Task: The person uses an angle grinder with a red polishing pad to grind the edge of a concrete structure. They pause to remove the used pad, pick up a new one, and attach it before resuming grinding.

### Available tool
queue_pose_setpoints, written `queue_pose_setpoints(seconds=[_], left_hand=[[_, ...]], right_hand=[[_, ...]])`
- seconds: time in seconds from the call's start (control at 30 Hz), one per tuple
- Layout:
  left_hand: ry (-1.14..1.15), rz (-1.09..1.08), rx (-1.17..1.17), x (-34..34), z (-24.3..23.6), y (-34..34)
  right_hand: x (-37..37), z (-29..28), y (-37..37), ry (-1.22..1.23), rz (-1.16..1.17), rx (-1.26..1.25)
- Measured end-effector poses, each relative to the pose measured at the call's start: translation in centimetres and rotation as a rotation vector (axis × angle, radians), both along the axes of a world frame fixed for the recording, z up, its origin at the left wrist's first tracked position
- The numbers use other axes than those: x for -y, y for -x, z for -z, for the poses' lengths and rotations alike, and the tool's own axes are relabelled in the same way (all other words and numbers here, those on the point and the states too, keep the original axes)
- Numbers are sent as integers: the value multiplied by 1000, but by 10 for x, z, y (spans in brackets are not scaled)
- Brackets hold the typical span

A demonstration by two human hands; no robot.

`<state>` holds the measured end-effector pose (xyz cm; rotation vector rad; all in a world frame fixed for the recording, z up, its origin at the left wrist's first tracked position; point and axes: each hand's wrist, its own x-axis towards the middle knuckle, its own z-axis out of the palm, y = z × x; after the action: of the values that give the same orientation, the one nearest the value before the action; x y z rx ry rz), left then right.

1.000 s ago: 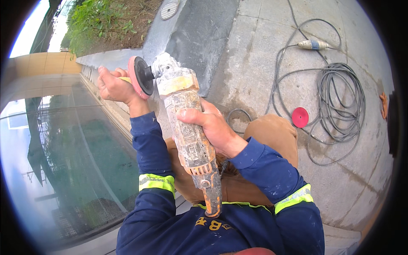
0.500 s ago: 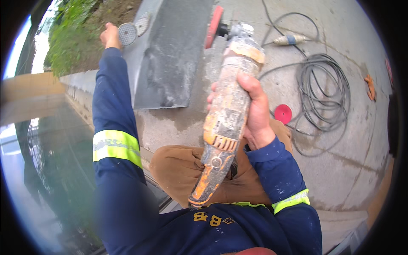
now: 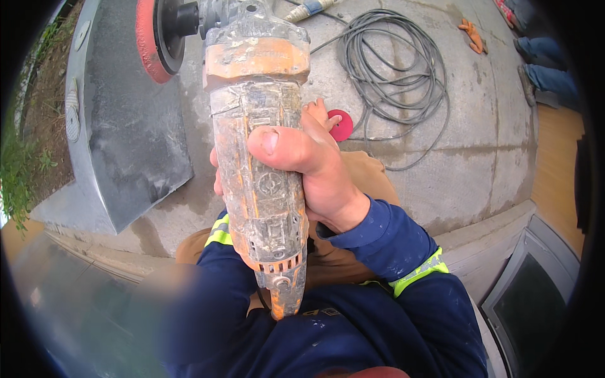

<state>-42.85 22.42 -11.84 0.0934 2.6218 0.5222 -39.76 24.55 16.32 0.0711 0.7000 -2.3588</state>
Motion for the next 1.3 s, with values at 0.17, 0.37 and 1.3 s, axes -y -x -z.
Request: queue_pose_setpoints(seconds=[0.17,0.37,1.3], left_hand=[[-491,-359,-18,4,76,-18],[-400,67,-815,92,-42,52],[-732,-900,-1094,309,-300,-168]], right_hand=[[7,-9,10,61,-62,-30],[12,10,9,167,-47,123],[84,22,-77,86,-424,-5]])
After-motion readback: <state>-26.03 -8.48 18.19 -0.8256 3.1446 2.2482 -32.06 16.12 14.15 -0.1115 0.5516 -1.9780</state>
